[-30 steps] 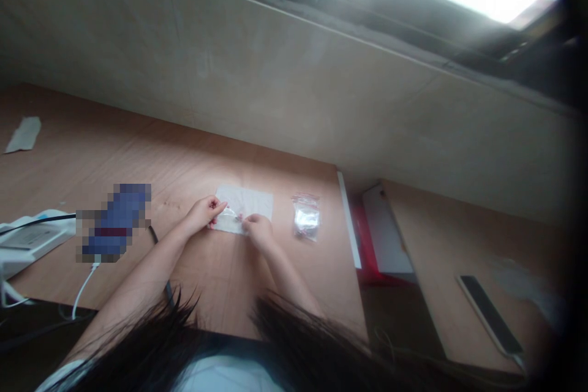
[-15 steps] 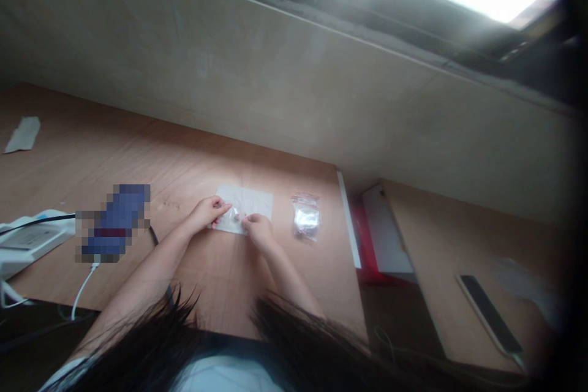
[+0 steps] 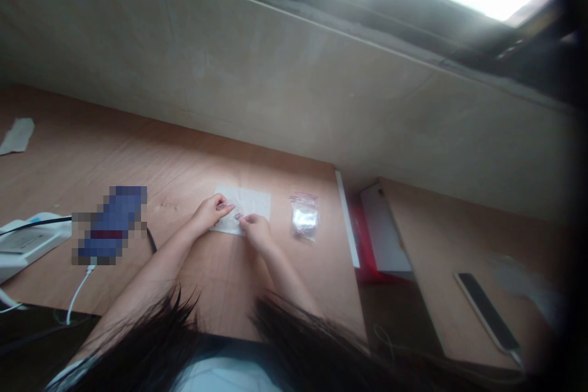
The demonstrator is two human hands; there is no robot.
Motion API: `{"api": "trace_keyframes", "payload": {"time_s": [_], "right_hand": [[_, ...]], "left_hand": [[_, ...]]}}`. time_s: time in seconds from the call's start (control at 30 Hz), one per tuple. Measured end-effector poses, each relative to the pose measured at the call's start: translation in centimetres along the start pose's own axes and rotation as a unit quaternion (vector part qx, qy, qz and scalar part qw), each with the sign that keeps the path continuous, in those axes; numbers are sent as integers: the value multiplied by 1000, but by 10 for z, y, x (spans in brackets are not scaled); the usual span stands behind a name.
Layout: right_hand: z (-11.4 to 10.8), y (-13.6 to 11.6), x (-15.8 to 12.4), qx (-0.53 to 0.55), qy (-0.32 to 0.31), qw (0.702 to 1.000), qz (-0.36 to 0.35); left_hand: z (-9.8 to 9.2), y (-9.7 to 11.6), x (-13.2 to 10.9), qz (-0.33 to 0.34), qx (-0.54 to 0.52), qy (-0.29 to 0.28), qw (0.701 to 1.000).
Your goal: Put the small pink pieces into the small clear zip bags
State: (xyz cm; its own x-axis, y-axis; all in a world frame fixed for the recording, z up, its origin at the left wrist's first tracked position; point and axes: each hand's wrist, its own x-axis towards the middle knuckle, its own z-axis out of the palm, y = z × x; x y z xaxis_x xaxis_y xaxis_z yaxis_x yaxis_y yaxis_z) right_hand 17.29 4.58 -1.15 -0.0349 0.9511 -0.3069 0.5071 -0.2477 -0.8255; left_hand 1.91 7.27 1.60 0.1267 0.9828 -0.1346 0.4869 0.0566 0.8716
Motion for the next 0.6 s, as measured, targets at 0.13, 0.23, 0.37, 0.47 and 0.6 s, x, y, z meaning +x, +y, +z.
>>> {"api": "trace_keyframes", "payload": {"time_s": [0.13, 0.23, 0.37, 0.47, 0.6], "right_hand": [[0, 2, 1, 16, -6, 1000, -9], [-1, -1, -1, 50, -5, 999, -9], [-11, -11, -8, 132, 19, 991, 4], [-26, -20, -15, 177, 41, 983, -5], [-48, -31, -29, 119, 94, 986, -67]], "left_hand": [[-2, 4, -1, 15, 3, 2, 1000], [-3, 9, -2, 21, -16, -5, 1000], [-13, 20, -14, -3, -92, -30, 995], [-29, 29, -31, -12, -123, -106, 987], [-45, 38, -42, -11, -108, -190, 976]]}}
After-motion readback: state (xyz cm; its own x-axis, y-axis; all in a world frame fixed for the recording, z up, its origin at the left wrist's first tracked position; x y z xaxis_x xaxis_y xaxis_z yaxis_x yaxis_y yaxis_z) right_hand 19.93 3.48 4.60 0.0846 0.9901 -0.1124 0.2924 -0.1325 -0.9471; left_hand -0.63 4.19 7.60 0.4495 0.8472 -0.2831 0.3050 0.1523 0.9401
